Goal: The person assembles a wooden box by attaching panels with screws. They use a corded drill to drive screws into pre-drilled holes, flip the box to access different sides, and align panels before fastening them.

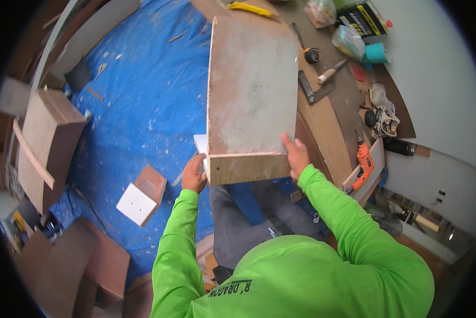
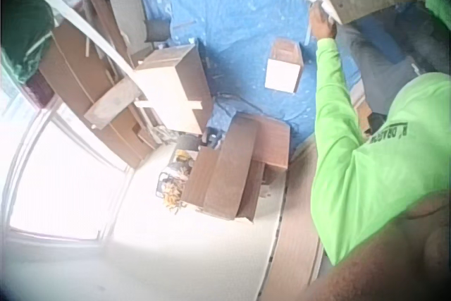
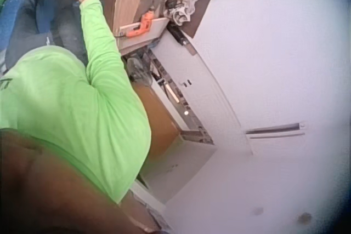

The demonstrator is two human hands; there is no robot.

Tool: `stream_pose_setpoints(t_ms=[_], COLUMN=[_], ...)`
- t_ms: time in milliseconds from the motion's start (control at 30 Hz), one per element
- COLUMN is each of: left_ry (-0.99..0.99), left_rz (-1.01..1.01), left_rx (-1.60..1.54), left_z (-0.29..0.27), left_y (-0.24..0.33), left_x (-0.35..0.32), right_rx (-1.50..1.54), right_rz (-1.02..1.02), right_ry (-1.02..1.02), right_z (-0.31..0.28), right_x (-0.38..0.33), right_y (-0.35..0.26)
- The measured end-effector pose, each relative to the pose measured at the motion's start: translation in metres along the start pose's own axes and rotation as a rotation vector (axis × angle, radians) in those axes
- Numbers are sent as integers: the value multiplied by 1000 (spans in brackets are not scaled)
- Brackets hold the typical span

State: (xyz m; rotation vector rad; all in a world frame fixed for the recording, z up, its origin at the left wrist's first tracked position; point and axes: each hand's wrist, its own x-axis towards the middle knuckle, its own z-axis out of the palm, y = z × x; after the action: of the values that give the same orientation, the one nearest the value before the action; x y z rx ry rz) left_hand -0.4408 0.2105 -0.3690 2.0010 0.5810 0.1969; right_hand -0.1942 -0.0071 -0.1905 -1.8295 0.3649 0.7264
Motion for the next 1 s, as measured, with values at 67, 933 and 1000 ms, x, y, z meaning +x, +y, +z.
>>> stream_pose_setpoints(t_ms=[67,933,1000], left_ry=[-30,-617,-645], left_rz=[-15,406,395], left_rx=[-4,133,142], left_z=[-4,120,129], left_y=[-2,78,85], left_x=[5,86,96], right_rx=[101,540,518], right_rz=[89,256,213], right_ry=[4,577,578], right_z=[-1,-149,-153], right_x=[-7,-74,-63], right_y=[15,126,120])
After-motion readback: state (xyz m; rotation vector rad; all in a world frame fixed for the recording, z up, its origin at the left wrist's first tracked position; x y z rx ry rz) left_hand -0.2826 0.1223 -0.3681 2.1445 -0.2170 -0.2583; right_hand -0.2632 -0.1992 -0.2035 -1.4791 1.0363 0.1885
